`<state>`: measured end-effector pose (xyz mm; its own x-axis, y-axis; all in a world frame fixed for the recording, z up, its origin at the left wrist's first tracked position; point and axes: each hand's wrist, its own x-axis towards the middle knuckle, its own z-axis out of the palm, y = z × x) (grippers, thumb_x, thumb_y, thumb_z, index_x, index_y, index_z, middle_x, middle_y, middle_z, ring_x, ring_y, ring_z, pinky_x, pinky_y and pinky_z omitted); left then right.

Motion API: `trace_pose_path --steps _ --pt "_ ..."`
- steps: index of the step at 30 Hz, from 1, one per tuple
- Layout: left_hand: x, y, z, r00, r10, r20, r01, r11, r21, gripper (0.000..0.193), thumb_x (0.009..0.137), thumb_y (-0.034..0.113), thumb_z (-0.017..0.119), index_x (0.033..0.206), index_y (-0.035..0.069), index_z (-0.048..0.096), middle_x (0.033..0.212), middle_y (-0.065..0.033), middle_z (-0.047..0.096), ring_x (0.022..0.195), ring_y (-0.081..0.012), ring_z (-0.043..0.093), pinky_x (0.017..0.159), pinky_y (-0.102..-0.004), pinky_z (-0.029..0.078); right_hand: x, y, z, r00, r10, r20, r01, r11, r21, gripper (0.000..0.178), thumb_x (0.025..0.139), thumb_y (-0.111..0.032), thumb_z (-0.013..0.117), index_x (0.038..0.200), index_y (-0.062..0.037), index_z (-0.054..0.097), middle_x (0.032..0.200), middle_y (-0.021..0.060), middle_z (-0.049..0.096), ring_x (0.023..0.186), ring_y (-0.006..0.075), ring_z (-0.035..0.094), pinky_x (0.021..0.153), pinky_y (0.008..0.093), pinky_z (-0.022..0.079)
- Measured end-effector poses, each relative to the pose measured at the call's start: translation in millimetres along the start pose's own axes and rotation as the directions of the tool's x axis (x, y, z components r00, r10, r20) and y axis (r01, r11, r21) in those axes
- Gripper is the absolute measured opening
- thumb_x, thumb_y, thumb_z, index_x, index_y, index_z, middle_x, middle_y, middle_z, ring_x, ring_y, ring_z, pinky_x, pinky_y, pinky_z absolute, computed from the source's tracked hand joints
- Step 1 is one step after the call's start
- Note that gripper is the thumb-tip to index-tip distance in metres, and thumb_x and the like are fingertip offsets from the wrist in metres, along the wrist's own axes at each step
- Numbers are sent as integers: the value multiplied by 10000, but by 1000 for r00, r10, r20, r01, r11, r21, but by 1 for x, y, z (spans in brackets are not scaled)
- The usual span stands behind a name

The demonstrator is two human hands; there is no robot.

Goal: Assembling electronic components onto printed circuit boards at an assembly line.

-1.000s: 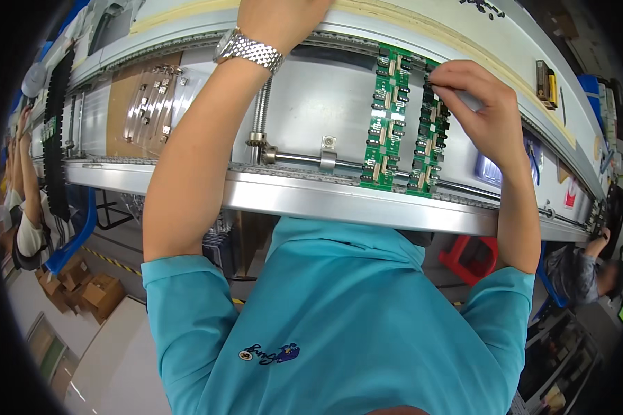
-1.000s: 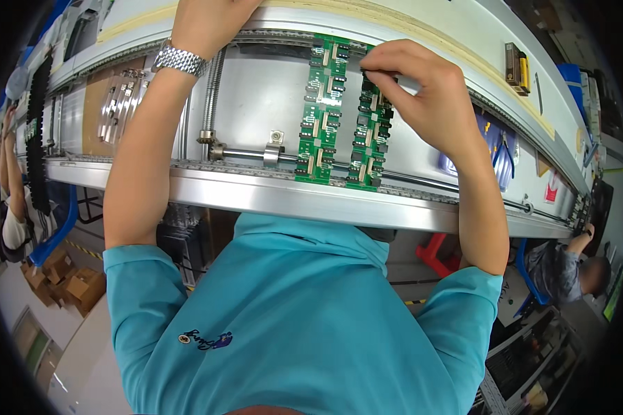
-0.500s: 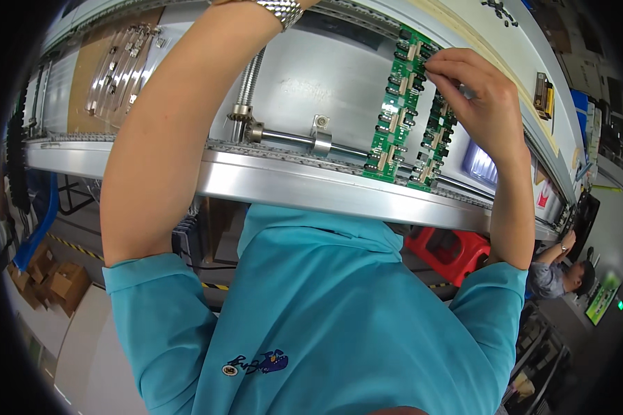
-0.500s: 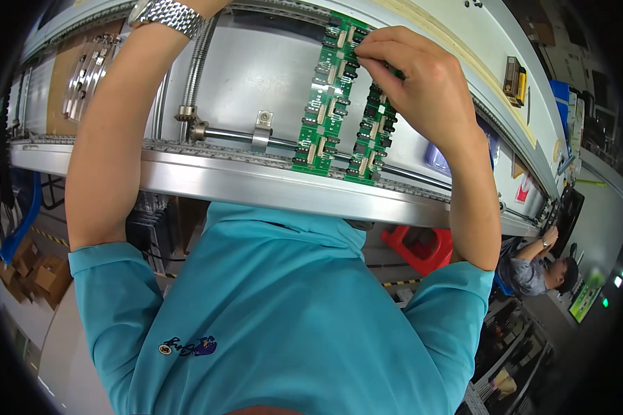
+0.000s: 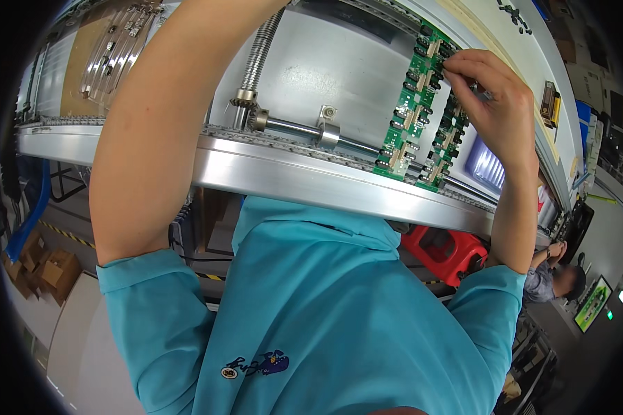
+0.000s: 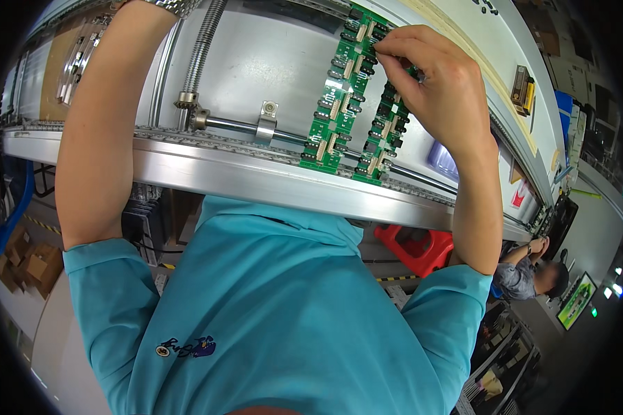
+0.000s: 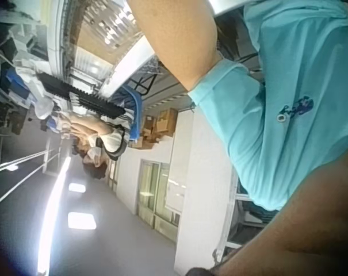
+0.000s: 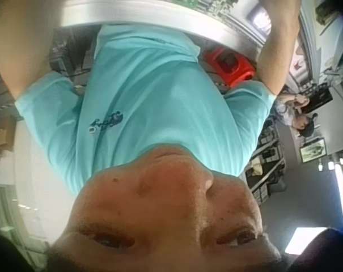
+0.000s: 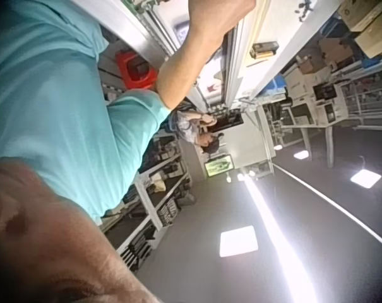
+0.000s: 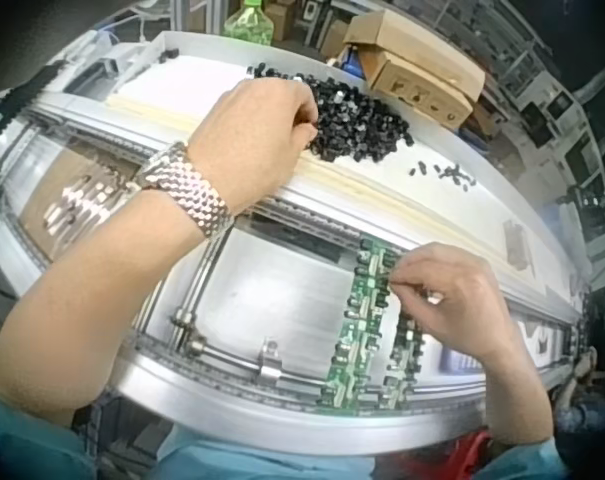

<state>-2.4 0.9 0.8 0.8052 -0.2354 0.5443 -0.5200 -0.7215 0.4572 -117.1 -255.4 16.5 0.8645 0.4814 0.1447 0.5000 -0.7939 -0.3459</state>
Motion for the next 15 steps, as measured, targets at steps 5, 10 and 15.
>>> trace_pose_path --steps 5,10,15 --pt "-4 13 -17 999 -2 51 10 987 -163 162 853 10 684 969 -77 756 892 -177 766 770 -285 726 784 -362 603 3 -3 -2 1000 15 13 -15 1000 -20 118 853 -16 753 969 -5 777 1035 10 739 728 170 642 669 266 520" --pt "-6 14 -32 943 -189 273 303 828 -471 175 859 12 682 989 -78 756 896 -169 766 752 -241 713 756 -326 596 13 -1 -10 998 -29 47 30 999 -21 137 859 -24 756 994 -15 781 1014 14 738 718 157 632 665 272 520" --pt "14 13 -43 872 -192 451 461 631 -624 185 864 14 680 1005 -78 756 900 -163 766 738 -206 702 734 -298 591 42 13 -23 999 46 -11 -45 996 74 139 880 -69 758 1005 -9 768 993 41 732 765 155 617 685 259 501"
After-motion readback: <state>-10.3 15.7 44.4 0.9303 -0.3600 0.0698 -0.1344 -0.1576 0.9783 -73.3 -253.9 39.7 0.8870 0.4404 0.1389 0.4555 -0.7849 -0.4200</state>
